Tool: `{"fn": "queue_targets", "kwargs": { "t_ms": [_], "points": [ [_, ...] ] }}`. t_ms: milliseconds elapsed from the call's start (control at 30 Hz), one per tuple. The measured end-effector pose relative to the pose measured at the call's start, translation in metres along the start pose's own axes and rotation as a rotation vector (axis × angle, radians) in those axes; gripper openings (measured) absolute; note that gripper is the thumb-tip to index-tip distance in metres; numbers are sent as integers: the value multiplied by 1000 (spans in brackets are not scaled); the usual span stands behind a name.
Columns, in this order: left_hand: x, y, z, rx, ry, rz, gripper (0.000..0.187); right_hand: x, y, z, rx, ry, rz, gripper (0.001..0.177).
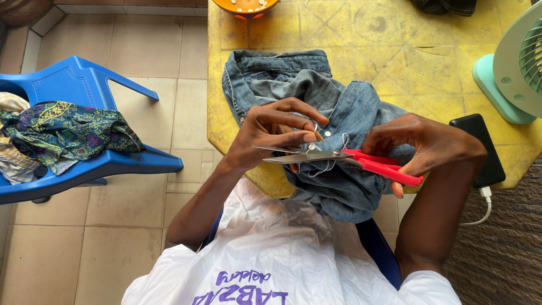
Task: The person sews a button onto a pair of denim shorts using a needle and white thread. They repeatedly pass the needle through the buttonholes and fabric, pull the thread tight, and finally cut the thread with scissors.
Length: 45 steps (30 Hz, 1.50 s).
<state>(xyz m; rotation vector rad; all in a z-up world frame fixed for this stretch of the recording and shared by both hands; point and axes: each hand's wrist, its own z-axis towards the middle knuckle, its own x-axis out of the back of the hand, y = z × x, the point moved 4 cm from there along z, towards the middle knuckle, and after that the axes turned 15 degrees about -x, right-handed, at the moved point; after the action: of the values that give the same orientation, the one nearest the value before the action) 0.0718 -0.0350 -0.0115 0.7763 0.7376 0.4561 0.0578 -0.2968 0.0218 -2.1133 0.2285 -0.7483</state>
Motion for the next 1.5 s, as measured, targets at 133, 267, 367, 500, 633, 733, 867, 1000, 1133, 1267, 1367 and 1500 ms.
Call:
{"fn": "queue_targets", "kwargs": {
  "t_ms": [133,267,367,500,633,733,867,1000,1133,1267,1367,1500],
  "points": [
    [-2,-1,1,-7,18,-9,16,-1,2,1,47,-12,6,75],
    [-3,-2,0,-13,8,18,16,-1,3,2,16,-11,-52,76],
    [-3,-2,1,-27,2,31,16,-2,4,3,5,-20,-42,77],
    [-4,-1,0,-21,15,34,16,-2,4,2,43,-13,-2,76],
    [-6,0,0,-49,5,74,17,-3,6,2,58,-18,17,75],
    [-5,1,-4,-31,41,96,16,-4,10,1,33,-24,59,72],
    [-7,1,-1,-144,1,232,16,-5,11,1,129,-15,75,68],
    [-3,5,-1,-114,21,275,18,1,9,-5,255,91,215,58],
    [0,8,-2,-48,106,384,15,20,12,-15,259,414,453,53],
    [0,7,0,-32,119,421,11,32,21,-15,28,931,244,44],
    [0,7,2,-67,107,440,11,37,36,-5,-392,1211,-137,34],
    [1,7,4,-51,117,449,11,40,53,-4,-511,1308,-301,30]
  ]
}}
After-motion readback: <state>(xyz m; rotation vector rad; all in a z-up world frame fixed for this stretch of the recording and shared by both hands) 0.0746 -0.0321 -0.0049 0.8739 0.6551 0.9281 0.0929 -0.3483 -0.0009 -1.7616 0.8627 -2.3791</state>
